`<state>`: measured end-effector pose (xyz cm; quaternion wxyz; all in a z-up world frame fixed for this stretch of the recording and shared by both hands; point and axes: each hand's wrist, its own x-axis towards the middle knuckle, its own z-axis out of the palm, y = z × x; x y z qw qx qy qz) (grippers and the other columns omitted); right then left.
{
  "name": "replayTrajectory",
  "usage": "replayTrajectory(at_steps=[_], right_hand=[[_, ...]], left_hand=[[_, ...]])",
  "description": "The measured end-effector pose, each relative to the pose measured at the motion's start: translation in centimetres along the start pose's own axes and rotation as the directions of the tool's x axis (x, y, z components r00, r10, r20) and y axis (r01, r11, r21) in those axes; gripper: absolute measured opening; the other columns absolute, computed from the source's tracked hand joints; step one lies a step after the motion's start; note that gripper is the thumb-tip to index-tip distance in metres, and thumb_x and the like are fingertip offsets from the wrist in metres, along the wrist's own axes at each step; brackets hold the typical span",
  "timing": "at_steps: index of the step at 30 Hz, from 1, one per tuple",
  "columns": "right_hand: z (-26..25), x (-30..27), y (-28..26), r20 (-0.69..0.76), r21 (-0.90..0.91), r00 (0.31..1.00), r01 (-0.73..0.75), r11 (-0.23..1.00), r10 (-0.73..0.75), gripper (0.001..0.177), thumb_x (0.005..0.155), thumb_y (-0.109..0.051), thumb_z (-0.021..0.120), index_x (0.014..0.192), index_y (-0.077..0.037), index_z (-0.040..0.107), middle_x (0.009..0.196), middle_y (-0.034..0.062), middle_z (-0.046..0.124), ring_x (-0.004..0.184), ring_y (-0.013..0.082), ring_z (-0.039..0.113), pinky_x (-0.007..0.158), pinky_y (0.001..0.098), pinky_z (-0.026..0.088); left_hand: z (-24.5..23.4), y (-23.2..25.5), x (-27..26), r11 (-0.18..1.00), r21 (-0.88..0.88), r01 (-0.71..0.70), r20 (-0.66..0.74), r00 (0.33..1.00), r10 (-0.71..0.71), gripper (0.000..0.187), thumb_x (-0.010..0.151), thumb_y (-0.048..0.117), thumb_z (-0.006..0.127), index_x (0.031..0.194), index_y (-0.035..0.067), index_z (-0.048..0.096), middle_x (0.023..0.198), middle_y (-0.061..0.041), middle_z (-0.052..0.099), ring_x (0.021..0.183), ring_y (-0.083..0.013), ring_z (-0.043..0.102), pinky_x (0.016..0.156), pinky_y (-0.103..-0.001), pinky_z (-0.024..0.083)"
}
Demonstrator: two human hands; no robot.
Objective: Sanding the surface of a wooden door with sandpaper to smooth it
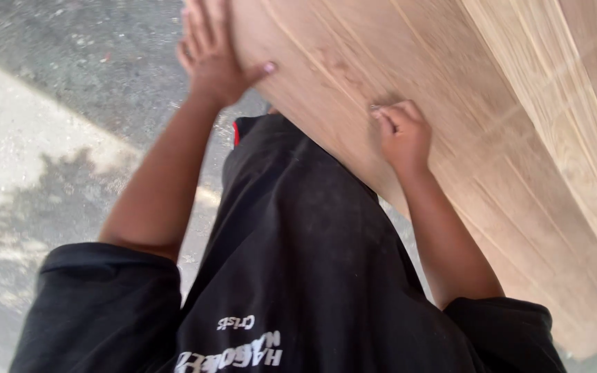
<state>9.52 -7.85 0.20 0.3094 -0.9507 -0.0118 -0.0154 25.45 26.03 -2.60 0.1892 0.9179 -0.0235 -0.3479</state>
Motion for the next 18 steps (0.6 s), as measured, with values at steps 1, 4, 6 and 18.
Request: replayTrajectory(at_steps=[1, 4, 6, 18], right_hand=[[-1.9, -1.5, 1.4, -0.008, 0.047, 0.998, -0.059, 0.997, 0.060, 0.011, 0.097, 0.000, 0.075, 0.104, -0.006, 0.081, 0.099, 0.0081, 0.071, 0.089, 0.0238, 0.069, 0.078, 0.0357, 0.054], [-7.6, -5.4, 3.5, 0.021, 0.078, 0.976, -0.219, 0.973, 0.218, 0.009, 0.104, -0.002, 0.072, 0.111, -0.002, 0.078, 0.106, 0.0088, 0.064, 0.095, 0.0218, 0.068, 0.082, 0.0318, 0.056], [-9.1, -8.2, 5.1, 0.062, 0.098, 0.964, -0.265, 0.959, 0.260, 0.010, 0.105, -0.002, 0.070, 0.112, -0.003, 0.077, 0.108, 0.0084, 0.065, 0.096, 0.0214, 0.068, 0.083, 0.0319, 0.055], [-9.1, -15.4, 7.2, 0.016, 0.236, 0.973, -0.226, 0.945, 0.229, 0.011, 0.095, 0.007, 0.079, 0.104, 0.000, 0.079, 0.103, 0.0115, 0.076, 0.097, 0.0217, 0.073, 0.087, 0.0304, 0.061]], left_hand=[[-0.9, 1.0, -0.3, 0.995, 0.044, 0.095, 0.071, 0.993, -0.098, 0.127, 0.087, 0.092, 0.065, 0.169, 0.023, -0.003, 0.168, -0.022, -0.018, 0.155, -0.0423, -0.017, 0.123, -0.070, 0.000], [-3.4, 3.6, -1.3, 0.975, 0.082, 0.206, 0.164, 0.962, -0.217, 0.122, 0.095, 0.079, 0.070, 0.168, 0.024, -0.010, 0.165, -0.018, -0.025, 0.158, -0.0352, -0.019, 0.128, -0.058, -0.003], [-2.7, 3.0, -0.8, 0.981, 0.090, 0.172, 0.138, 0.973, -0.184, 0.126, 0.101, 0.075, 0.077, 0.166, 0.029, -0.020, 0.160, -0.012, -0.036, 0.163, -0.0417, -0.011, 0.128, -0.062, 0.002], [-1.7, 1.6, -1.2, 0.991, 0.033, 0.131, 0.082, 0.988, -0.133, 0.136, 0.110, 0.073, 0.087, 0.163, 0.035, -0.033, 0.151, 0.006, -0.050, 0.170, -0.0442, 0.005, 0.132, -0.059, 0.012]])
